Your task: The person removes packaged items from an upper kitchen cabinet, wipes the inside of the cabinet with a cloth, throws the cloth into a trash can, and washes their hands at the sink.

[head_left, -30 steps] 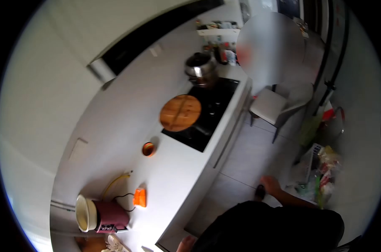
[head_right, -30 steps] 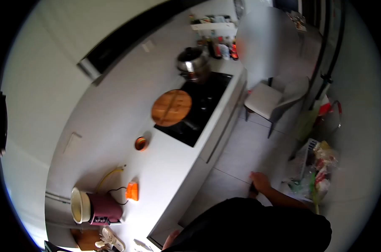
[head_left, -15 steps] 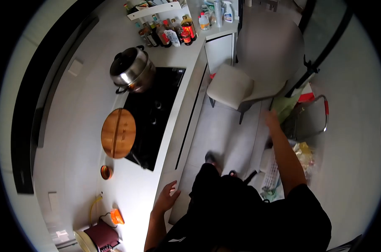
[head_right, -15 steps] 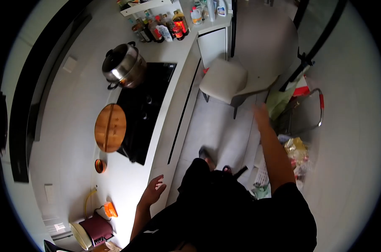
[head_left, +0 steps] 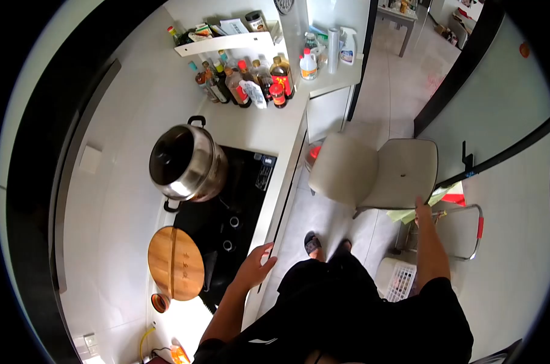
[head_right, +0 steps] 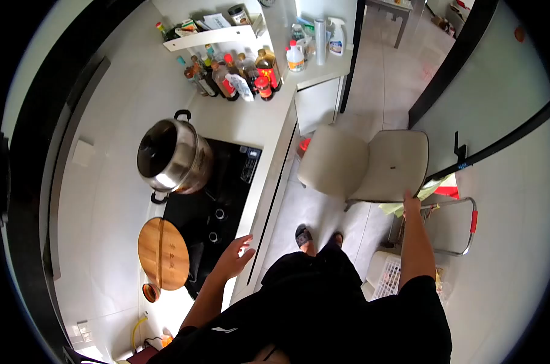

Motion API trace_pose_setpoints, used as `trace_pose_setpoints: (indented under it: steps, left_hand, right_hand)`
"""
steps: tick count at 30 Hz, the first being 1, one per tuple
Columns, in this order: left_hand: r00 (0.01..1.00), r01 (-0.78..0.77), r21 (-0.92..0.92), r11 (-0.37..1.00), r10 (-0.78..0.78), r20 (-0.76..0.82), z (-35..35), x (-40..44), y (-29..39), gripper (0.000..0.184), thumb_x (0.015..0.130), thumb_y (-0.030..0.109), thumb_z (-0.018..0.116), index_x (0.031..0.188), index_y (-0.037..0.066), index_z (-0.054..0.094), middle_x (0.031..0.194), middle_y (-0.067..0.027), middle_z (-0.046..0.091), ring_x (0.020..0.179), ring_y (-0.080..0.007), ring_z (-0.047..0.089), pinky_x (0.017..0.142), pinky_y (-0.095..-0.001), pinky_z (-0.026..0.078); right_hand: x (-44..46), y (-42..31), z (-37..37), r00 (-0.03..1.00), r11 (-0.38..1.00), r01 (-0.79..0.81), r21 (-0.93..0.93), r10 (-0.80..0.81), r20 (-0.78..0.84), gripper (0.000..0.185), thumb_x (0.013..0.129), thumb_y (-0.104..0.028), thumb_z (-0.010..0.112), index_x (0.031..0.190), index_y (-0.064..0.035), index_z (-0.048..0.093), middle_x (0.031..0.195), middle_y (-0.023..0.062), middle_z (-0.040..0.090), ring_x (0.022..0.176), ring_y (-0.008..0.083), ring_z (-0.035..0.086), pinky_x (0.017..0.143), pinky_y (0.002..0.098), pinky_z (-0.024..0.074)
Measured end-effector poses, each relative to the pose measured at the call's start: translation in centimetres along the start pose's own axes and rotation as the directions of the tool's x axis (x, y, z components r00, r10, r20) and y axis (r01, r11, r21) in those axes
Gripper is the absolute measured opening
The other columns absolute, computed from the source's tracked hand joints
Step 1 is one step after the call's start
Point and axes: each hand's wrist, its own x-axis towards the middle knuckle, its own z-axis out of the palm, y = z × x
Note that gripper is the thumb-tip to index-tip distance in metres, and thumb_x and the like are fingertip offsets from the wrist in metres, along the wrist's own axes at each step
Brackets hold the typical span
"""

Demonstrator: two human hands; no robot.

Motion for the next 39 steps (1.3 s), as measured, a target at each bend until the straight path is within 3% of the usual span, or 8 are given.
trace_pose_setpoints:
  steps: [4, 9, 12, 14, 15, 18, 26, 39]
  left_hand:
    - [1.0, 0.015, 0.179, 0.984, -0.019, 0.025, -1.1, 1.9, -0.8, 0.059, 0.096, 0.036, 0.065, 0.144, 0.006, 0.048, 0.139, -0.0196, 0.055, 0.122, -0.032, 0.059, 0.101, -0.0393, 0.048]
    - [0.997, -0.052, 0.097, 0.994, 0.057, -0.05, -0.8, 3.8, -2.3, 0.065, 0.094, 0.039, 0.068, 0.143, 0.003, 0.048, 0.135, -0.0221, 0.056, 0.117, -0.0316, 0.059, 0.1, -0.0385, 0.048]
    - [0.986, 0.006, 0.043, 0.999, 0.001, -0.166, -1.8, 4.0, 0.7, 0.065, 0.094, 0.039, 0.067, 0.144, 0.002, 0.048, 0.135, -0.0234, 0.056, 0.118, -0.0318, 0.059, 0.102, -0.0388, 0.046]
    - [0.962, 0.034, -0.019, 0.999, -0.038, -0.269, -2.6, 3.7, 2.9, 0.063, 0.094, 0.037, 0.068, 0.142, 0.002, 0.049, 0.136, -0.0232, 0.056, 0.12, -0.0311, 0.06, 0.103, -0.0384, 0.047]
    - [0.953, 0.03, -0.021, 0.999, -0.035, -0.301, -3.0, 3.6, 3.7, 0.063, 0.094, 0.037, 0.068, 0.142, 0.002, 0.049, 0.136, -0.0232, 0.056, 0.12, -0.0311, 0.06, 0.103, -0.0384, 0.047]
    - [0.864, 0.006, -0.112, 0.994, -0.061, -0.5, -3.6, 4.4, 4.5, 0.057, 0.093, 0.026, 0.071, 0.14, 0.001, 0.051, 0.133, -0.0215, 0.058, 0.112, -0.0288, 0.064, 0.096, -0.0363, 0.052]
    - [0.718, 0.042, -0.204, 0.978, -0.171, -0.674, -2.9, 7.8, 10.2, 0.057, 0.091, 0.023, 0.073, 0.139, -0.001, 0.052, 0.127, -0.0204, 0.061, 0.106, -0.0258, 0.067, 0.09, -0.0354, 0.054]
    - [0.75, 0.03, -0.231, 0.973, -0.175, -0.638, -5.5, 12.0, 14.1, 0.058, 0.093, 0.02, 0.071, 0.141, -0.002, 0.047, 0.135, -0.022, 0.056, 0.107, -0.0256, 0.068, 0.091, -0.0333, 0.054]
  right_hand:
    - [0.8, -0.4, -0.9, 0.988, 0.996, -0.074, 0.05, 0.067, 0.137, 0.041, 0.093, -0.051, 0.066, 0.093, -0.0104, 0.061, 0.063, 0.0033, 0.051, 0.05, 0.0164, 0.049, 0.044, 0.036, 0.0384]
    - [-6.1, 1.3, 8.3, 0.768, 0.767, 0.568, 0.298, -0.363, -0.528, 0.054, 0.094, -0.02, 0.059, 0.141, -0.0025, 0.039, 0.137, 0.0187, 0.045, 0.122, 0.0328, 0.047, 0.106, 0.0448, 0.0348]
    - [-7.4, -1.1, 18.9, 0.896, 0.89, 0.418, -0.182, -0.437, -0.078, 0.067, 0.087, -0.009, 0.061, 0.148, -0.0012, 0.034, 0.143, 0.0233, 0.045, 0.13, 0.037, 0.046, 0.112, 0.0447, 0.0363]
    - [-10.7, -8.4, 29.1, 0.811, 0.862, 0.43, 0.267, -0.499, 0.305, 0.059, 0.09, -0.008, 0.058, 0.146, -0.004, 0.039, 0.141, 0.0198, 0.047, 0.131, 0.0301, 0.046, 0.111, 0.0416, 0.0373]
    - [-12.8, -12.3, 35.4, 0.549, 0.647, 0.62, 0.444, -0.762, 0.344, 0.052, 0.092, -0.007, 0.059, 0.142, -0.005, 0.043, 0.119, 0.0112, 0.055, 0.103, 0.0194, 0.055, 0.09, 0.0332, 0.0483]
    - [-35.3, -36.2, 37.0, 0.141, 0.736, 0.1, 0.669, -0.676, 0.723, 0.025, 0.091, -0.015, 0.068, 0.116, -0.0143, 0.065, 0.098, -0.0039, 0.064, 0.076, 0.0043, 0.053, 0.067, 0.0207, 0.0411]
    - [-58.0, -64.0, 44.9, -0.577, 0.805, -0.476, 0.355, -0.59, 0.564, 0.036, 0.108, -0.034, 0.038, 0.126, -0.0101, 0.057, 0.126, 0.005, 0.062, 0.122, 0.0197, 0.053, 0.107, 0.0387, 0.0381]
    - [-58.8, -66.7, 44.2, -0.528, 0.866, -0.33, 0.375, -0.499, 0.687, 0.033, 0.095, -0.027, 0.059, 0.118, -0.004, 0.051, 0.108, 0.0084, 0.055, 0.097, 0.0197, 0.054, 0.083, 0.0324, 0.0459]
